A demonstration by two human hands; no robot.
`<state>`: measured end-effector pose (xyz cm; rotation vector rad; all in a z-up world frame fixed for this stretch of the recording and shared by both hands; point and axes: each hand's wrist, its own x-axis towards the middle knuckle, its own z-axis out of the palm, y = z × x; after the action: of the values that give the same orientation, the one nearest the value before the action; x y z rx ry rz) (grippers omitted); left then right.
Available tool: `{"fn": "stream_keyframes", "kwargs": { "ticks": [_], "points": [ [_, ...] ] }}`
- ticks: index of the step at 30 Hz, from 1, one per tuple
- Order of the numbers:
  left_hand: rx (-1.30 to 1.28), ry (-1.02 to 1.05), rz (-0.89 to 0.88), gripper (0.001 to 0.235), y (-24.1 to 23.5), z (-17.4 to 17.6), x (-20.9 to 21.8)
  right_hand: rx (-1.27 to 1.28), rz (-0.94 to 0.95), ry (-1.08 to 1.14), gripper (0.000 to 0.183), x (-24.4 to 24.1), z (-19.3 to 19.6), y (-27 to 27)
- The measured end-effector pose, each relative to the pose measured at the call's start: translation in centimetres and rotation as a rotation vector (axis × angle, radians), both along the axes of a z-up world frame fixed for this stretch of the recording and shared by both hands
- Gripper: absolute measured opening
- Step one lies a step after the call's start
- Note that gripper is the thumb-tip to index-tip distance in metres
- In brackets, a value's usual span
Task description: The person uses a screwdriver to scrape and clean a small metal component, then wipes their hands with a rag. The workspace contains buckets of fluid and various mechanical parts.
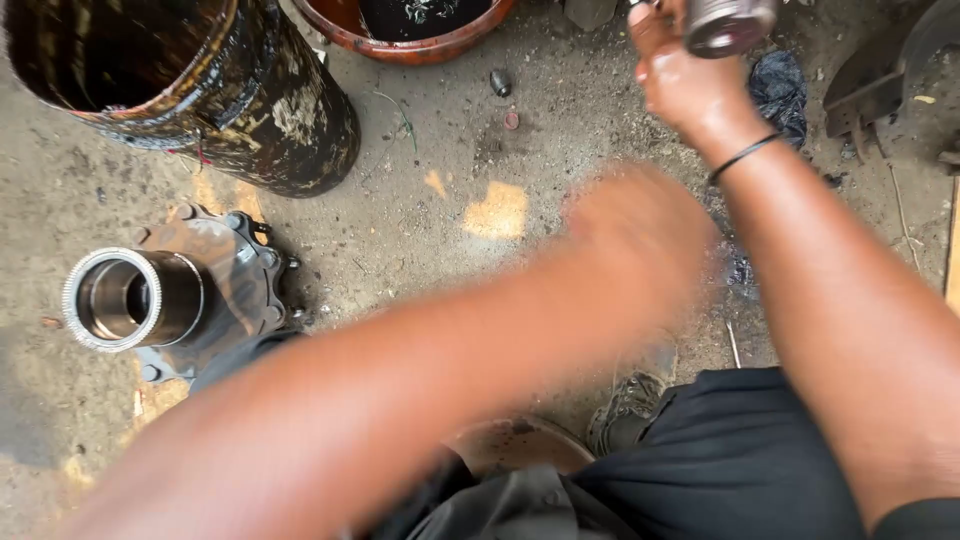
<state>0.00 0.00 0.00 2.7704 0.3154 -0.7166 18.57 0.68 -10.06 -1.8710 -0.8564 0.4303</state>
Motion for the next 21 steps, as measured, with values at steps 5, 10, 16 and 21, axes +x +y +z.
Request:
{"fn": "stream_keyframes", "kwargs": {
  "ticks": [5, 10, 16, 21],
  "points": [
    [0.223, -0.830, 0.182, 0.010, 12.8, -4.6, 5.1, 0.373, -0.084, -0.735, 0.027, -1.0, -2.5, 2.1],
    [-1.026, -0.925, 0.898, 0.026, 15.2, -6.1, 10.0, 0.185, -0.153, 0.412, 0.023, -2.4, 0.1, 2.0],
    [-0.981, -0.795, 0.984, 0.021, 14.7, -7.5, 14.2, 0.033, -0.242, 0.403, 0.017, -1.8, 1.6, -0.6],
    [-1.313, -0.869, 1.012, 0.020, 14.9, -7.8, 12.7, 0.203, -0.251, 0.434, 0.014, -4.3, 2.1, 0.8]
  ]
}}
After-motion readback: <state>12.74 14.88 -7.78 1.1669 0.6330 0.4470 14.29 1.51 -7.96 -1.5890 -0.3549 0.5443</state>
